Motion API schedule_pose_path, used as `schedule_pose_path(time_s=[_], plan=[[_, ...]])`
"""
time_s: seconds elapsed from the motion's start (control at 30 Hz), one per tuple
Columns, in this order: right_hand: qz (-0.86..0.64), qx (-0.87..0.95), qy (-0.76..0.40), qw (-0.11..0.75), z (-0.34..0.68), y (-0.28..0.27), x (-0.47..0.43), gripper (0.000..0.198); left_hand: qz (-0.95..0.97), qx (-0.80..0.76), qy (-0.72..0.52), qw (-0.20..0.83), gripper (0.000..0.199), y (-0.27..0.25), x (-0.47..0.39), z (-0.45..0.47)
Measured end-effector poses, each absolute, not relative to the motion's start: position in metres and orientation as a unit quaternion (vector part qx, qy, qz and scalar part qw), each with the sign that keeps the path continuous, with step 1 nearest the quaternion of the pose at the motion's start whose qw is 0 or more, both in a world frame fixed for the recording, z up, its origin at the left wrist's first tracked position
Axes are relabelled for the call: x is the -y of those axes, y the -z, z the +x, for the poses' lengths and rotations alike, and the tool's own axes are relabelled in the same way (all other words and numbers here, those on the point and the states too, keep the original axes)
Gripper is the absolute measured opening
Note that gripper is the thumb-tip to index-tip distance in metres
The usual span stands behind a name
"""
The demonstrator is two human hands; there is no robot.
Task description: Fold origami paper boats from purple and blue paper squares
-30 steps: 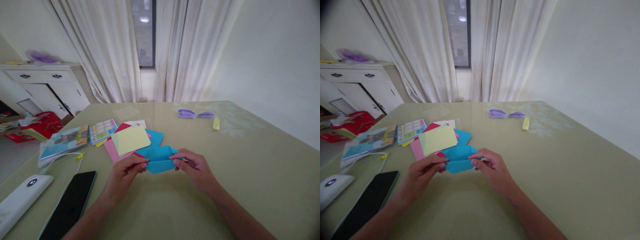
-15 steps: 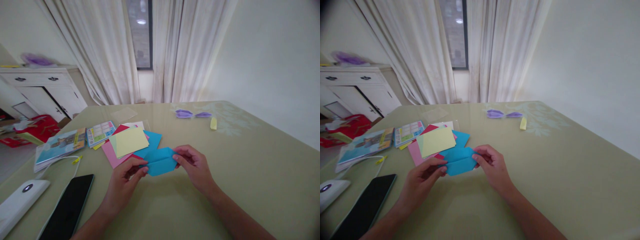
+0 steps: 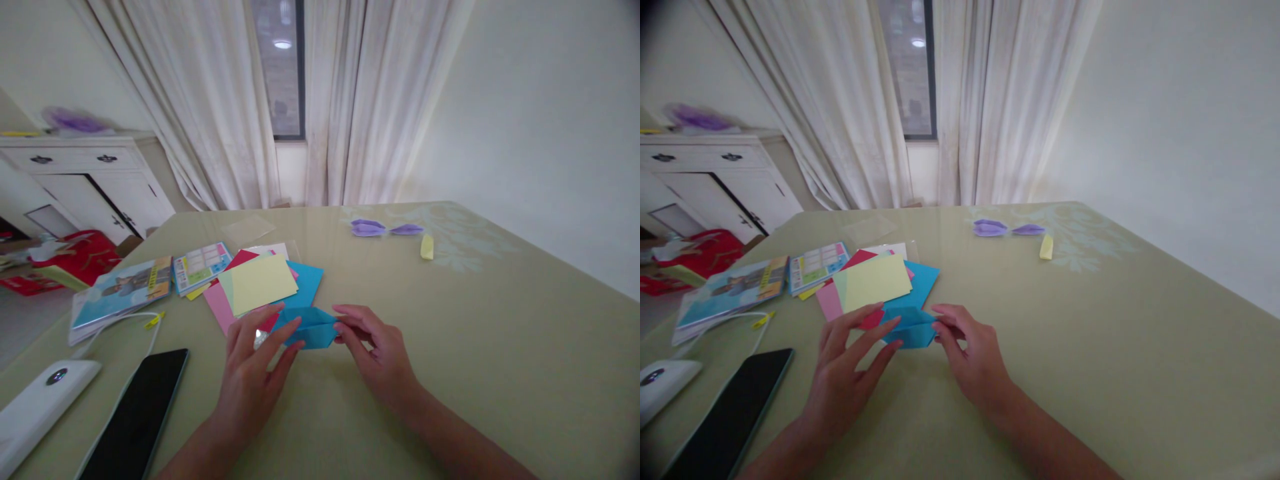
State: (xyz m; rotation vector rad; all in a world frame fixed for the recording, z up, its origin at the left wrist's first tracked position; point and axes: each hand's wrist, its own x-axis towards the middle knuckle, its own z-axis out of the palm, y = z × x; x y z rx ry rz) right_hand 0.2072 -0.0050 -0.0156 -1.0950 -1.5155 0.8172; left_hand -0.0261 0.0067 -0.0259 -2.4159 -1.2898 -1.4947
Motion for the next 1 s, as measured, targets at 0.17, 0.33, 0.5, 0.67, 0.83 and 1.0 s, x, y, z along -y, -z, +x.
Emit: schedule_pose_path(time_s=[0.17,0.33,0.5,0.67,0.83,1.0], plan=[[-0.412,0.714,-0.304,0.478,0.196,0.015,0.016,0.029,-0.823,0.338,0.457,0.010,0.027,0.023,0.008,-0.015],[-0.411,0.738,-0.277,0.458,0.200,0.012,0.013,0.022,-0.802,0.385,0.456,0.008,0.026,0.019,-0.001,-0.024],[-0.430,0.707,-0.361,0.430,0.203,0.014,0.008,0.020,-0.819,0.364,0.430,-0.111,0.008,0.018,-0.006,-0.026],[-0.442,0.704,-0.363,0.422,0.209,0.018,0.000,0.015,-0.778,0.410,0.409,-0.243,0.013,0.014,-0.004,-0.024],[-0.447,0.609,-0.460,0.467,0.223,0.014,-0.013,0.023,-0.649,0.426,0.349,-0.525,0.048,0.011,-0.010,-0.026],[-0.409,0.558,-0.554,0.463,0.220,0.015,-0.016,0.039,-0.590,0.405,0.365,-0.596,0.049,0.021,-0.004,-0.015]])
